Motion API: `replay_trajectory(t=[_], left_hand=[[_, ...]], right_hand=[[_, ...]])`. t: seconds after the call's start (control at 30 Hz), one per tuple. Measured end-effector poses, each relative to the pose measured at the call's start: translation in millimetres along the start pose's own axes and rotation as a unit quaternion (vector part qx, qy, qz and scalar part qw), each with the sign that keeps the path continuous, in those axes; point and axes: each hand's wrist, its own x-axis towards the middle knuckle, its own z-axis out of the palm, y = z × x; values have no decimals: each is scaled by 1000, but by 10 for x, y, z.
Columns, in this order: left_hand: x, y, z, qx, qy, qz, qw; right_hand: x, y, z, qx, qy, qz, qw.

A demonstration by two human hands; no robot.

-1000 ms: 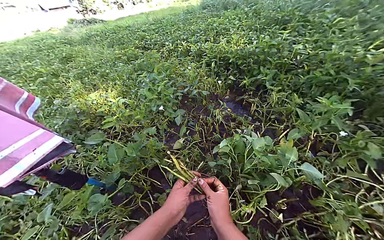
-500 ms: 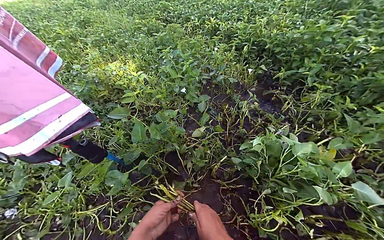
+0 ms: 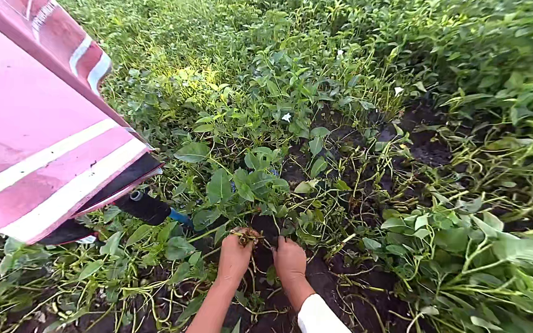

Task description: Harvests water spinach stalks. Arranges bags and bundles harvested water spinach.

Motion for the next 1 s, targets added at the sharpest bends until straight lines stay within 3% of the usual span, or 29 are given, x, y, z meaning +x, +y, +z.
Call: replay_trajectory(t=[0.17, 0.3, 0.5, 0.57, 0.7, 0.83, 0.9, 1.0], left_hand=[[238, -66, 172, 8, -63, -30, 998], [382, -174, 460, -2, -74, -81, 994], [400, -461, 762, -154, 77, -93, 981], [327, -525, 812, -178, 100, -63, 977], [52, -621, 905, -8, 28, 57, 998], [141, -356, 844, 116, -76, 24, 990], [175, -324, 774, 104, -87, -4, 991], [86, -424, 710, 44, -62, 16, 997]], right_hand=[[441, 263, -418, -6, -87, -96, 992], [623, 346, -463, -10, -95, -115, 989], [605, 355, -440, -11, -101, -116, 988], [670, 371, -485, -18, -104, -131, 986], [771, 425, -505, -16, -100, -157, 982], [751, 376, -507, -24, -111, -128, 985], [711, 343, -510, -28, -123, -113, 986], [644, 319, -539, -25, -127, -102, 986]])
